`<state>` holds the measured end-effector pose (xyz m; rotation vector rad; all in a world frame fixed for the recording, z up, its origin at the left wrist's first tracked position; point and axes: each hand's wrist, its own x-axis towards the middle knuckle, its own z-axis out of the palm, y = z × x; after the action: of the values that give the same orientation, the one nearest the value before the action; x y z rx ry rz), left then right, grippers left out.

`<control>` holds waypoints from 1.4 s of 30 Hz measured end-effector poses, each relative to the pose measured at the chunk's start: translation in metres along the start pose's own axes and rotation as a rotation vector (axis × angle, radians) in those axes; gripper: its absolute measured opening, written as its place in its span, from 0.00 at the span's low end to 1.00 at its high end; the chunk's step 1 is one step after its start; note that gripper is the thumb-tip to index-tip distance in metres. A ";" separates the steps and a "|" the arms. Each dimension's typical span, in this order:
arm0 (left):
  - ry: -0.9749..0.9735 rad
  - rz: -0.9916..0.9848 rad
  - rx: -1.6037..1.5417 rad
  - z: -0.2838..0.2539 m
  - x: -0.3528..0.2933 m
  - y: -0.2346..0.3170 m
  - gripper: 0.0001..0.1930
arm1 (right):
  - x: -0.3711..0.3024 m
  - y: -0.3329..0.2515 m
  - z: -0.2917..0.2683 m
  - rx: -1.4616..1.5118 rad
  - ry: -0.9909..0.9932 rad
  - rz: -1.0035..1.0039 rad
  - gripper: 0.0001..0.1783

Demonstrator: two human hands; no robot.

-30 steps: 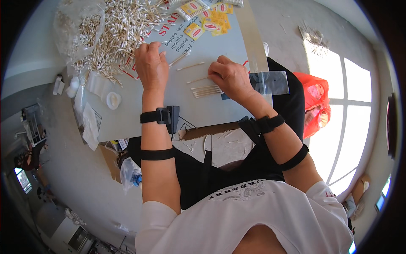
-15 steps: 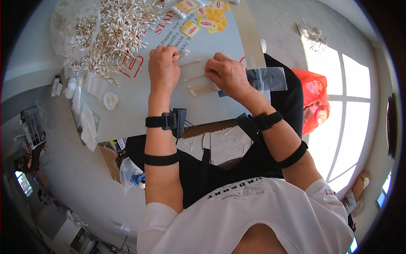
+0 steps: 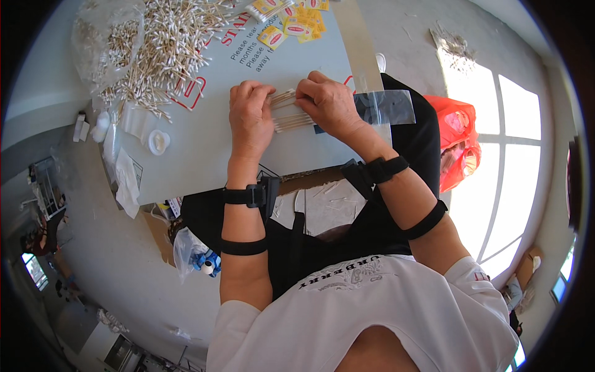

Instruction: Packaging individual cotton swabs into small plastic bags and organizing them onto adhesive strips.

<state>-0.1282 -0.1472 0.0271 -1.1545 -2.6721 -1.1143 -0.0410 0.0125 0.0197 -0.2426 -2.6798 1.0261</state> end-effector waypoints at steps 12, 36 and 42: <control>-0.240 -0.042 0.374 0.000 -0.042 0.015 0.39 | 0.020 -0.002 0.005 0.065 0.015 -0.018 0.05; -0.236 -0.028 0.338 0.001 -0.044 0.014 0.38 | -0.036 -0.024 -0.039 0.278 -0.344 0.095 0.09; -0.275 -0.033 0.387 0.002 -0.043 0.011 0.35 | -0.027 -0.026 -0.019 0.242 -0.087 -0.200 0.15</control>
<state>-0.0895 -0.1682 0.0197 -1.2645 -2.9315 -0.4284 -0.0108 -0.0014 0.0460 0.1171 -2.5559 1.3049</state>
